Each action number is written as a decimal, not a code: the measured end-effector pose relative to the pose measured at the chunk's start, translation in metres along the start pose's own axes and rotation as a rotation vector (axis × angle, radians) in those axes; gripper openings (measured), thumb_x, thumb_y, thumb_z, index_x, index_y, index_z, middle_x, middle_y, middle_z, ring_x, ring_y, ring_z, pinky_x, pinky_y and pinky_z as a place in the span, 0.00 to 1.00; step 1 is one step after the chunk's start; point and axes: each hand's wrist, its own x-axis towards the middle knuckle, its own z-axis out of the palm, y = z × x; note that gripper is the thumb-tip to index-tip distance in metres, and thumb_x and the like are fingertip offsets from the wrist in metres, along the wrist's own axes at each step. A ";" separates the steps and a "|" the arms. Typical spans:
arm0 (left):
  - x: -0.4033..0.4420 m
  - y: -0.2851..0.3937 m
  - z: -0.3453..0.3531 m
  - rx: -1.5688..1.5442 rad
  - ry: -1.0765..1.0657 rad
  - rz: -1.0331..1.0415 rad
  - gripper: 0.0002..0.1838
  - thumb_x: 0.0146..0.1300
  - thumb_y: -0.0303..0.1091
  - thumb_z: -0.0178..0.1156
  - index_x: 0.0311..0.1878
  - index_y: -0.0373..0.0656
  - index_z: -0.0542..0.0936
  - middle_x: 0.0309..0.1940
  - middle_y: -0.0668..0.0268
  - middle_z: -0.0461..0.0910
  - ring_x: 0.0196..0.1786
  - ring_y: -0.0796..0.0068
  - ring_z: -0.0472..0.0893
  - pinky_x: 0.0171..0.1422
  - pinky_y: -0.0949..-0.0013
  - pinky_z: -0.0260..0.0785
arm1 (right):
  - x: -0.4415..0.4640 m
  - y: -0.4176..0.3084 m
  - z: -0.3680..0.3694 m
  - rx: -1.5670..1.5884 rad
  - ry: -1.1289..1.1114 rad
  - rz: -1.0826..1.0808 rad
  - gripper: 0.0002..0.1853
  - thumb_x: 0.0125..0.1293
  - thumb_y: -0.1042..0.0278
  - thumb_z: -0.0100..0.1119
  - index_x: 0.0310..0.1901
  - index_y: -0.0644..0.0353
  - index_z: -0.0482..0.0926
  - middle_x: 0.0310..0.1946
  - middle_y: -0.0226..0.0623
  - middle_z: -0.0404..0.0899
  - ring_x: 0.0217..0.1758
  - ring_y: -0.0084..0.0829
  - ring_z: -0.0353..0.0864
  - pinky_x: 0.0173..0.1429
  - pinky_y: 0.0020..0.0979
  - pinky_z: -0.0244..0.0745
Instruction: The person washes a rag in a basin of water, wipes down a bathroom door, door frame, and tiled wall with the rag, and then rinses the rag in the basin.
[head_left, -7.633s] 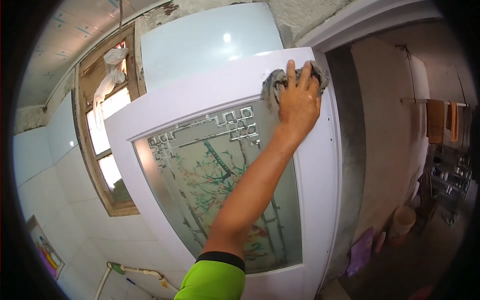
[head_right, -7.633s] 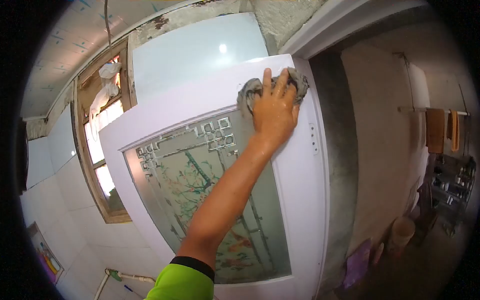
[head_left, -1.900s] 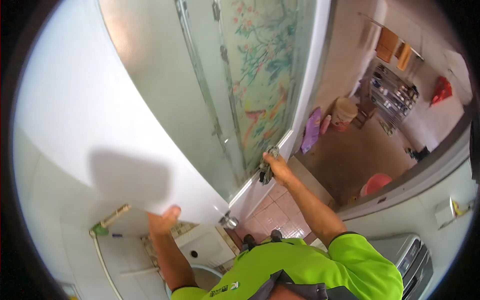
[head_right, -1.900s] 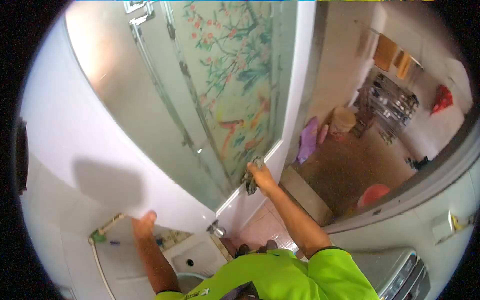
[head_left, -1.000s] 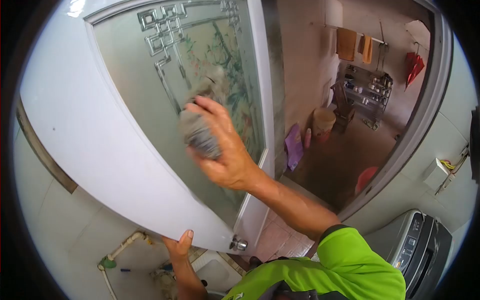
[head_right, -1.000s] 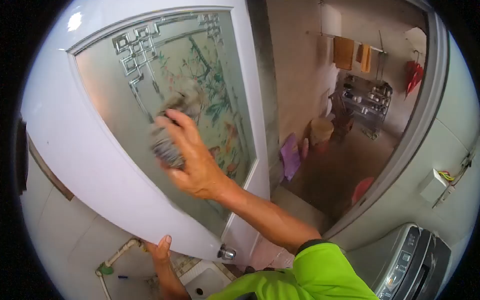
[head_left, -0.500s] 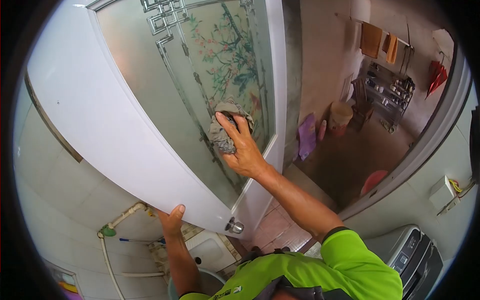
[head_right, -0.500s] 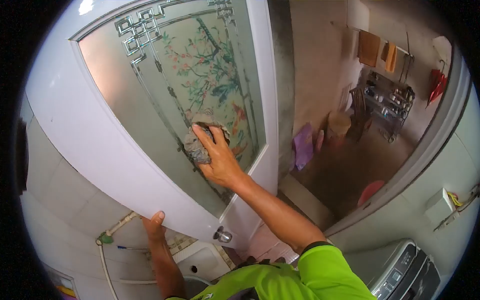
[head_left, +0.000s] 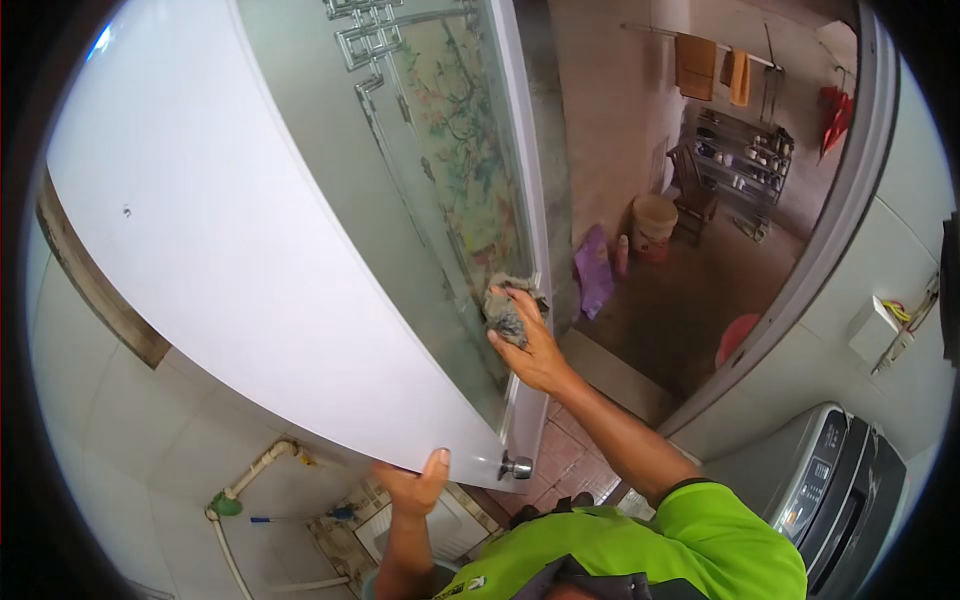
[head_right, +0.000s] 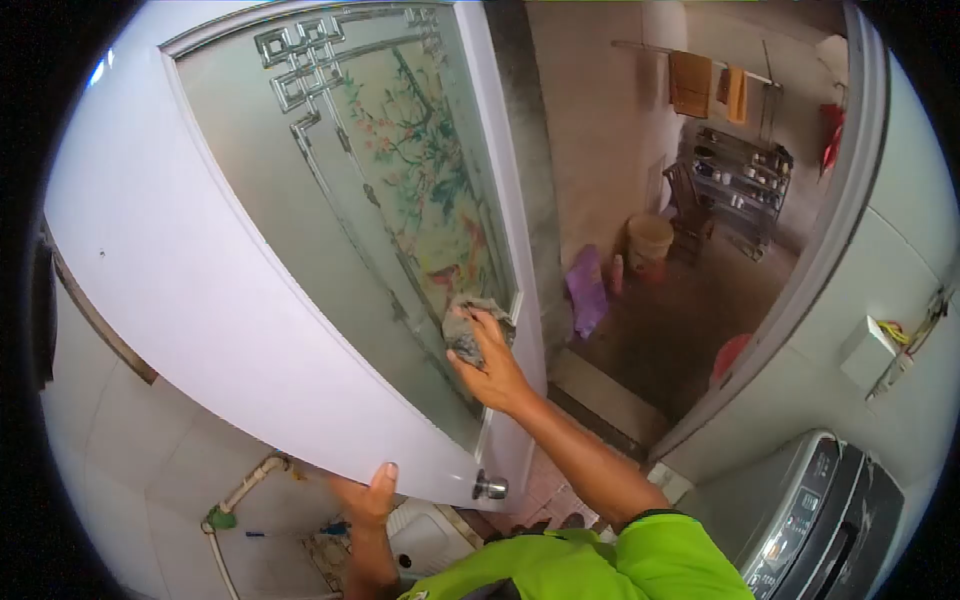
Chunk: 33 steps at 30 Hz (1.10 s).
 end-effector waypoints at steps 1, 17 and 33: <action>-0.008 0.011 0.007 -0.009 -0.014 0.007 0.27 0.50 0.23 0.66 0.55 0.31 0.71 0.46 0.59 0.78 0.47 0.68 0.78 0.56 0.64 0.71 | -0.015 0.003 -0.002 0.009 -0.014 0.018 0.34 0.65 0.66 0.63 0.72 0.57 0.62 0.67 0.51 0.61 0.74 0.47 0.60 0.75 0.38 0.56; 0.060 0.041 -0.002 -0.020 -0.502 0.245 0.45 0.46 0.42 0.79 0.64 0.35 0.67 0.58 0.49 0.70 0.57 0.52 0.75 0.61 0.53 0.68 | -0.036 -0.109 -0.023 0.467 0.269 0.509 0.22 0.72 0.57 0.59 0.59 0.65 0.75 0.49 0.31 0.80 0.53 0.22 0.76 0.61 0.29 0.71; 0.094 0.063 0.122 -0.290 -1.105 0.248 0.45 0.63 0.42 0.66 0.78 0.44 0.54 0.80 0.53 0.43 0.81 0.56 0.47 0.81 0.54 0.44 | -0.085 -0.223 -0.153 0.213 1.095 -0.477 0.28 0.76 0.57 0.42 0.72 0.63 0.61 0.62 0.47 0.73 0.62 0.40 0.76 0.68 0.43 0.70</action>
